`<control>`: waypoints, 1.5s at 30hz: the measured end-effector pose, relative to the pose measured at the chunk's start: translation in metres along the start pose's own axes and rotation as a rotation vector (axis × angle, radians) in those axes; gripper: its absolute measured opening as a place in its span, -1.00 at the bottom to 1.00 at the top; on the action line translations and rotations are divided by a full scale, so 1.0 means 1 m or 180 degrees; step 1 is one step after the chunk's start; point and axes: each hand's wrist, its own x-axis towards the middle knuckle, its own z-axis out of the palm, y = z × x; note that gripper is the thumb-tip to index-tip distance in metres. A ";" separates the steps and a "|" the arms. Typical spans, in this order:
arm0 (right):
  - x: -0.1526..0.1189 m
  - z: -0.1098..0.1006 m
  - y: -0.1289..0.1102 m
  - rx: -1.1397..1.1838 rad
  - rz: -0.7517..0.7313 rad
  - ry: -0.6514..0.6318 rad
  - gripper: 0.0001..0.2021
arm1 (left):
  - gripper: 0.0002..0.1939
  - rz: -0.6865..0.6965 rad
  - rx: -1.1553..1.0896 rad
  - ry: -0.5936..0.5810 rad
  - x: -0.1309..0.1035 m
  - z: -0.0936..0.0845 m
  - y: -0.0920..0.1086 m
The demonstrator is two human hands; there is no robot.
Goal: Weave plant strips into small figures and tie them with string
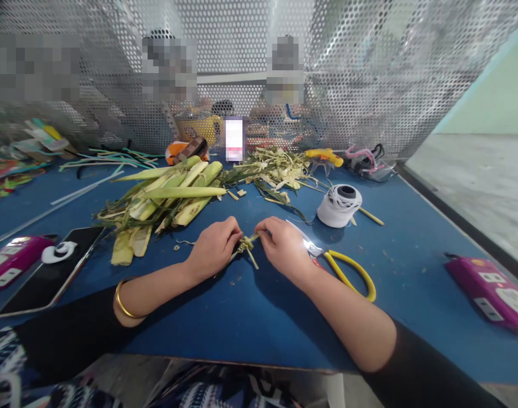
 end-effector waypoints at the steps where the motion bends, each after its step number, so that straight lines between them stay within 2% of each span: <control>1: 0.000 0.000 0.000 -0.0123 -0.0101 0.0030 -0.85 | -0.83 -0.0007 0.0040 0.0000 0.000 0.000 0.000; 8: -0.001 -0.005 -0.005 -0.0543 -0.0585 0.0258 -0.84 | -0.83 -0.0101 0.0272 0.0026 0.000 0.002 -0.001; 16: -0.001 -0.006 -0.001 -0.0291 -0.0274 0.0339 -0.86 | -0.82 0.0023 0.0374 0.0125 -0.001 0.003 -0.001; 23: 0.002 0.001 0.004 -0.0174 -0.0445 0.0074 -0.88 | -0.74 0.0273 0.0402 0.0100 -0.001 0.003 0.001; 30: 0.001 -0.004 -0.002 -0.0047 -0.0507 0.0293 -0.85 | -0.76 0.0341 0.0489 0.0090 -0.002 0.003 0.002; 37: -0.002 -0.009 -0.011 -0.0917 -0.1161 0.0427 -0.83 | -0.80 0.0316 0.0630 -0.0011 -0.001 0.002 0.002; 42: -0.003 -0.013 -0.012 -0.1297 -0.1672 0.0313 -0.79 | -0.80 0.0272 0.0607 -0.0004 -0.001 0.003 0.000; 45: -0.002 -0.012 -0.010 -0.1353 -0.1743 0.0124 -0.79 | -0.80 0.0241 0.0566 -0.0021 0.000 0.005 -0.002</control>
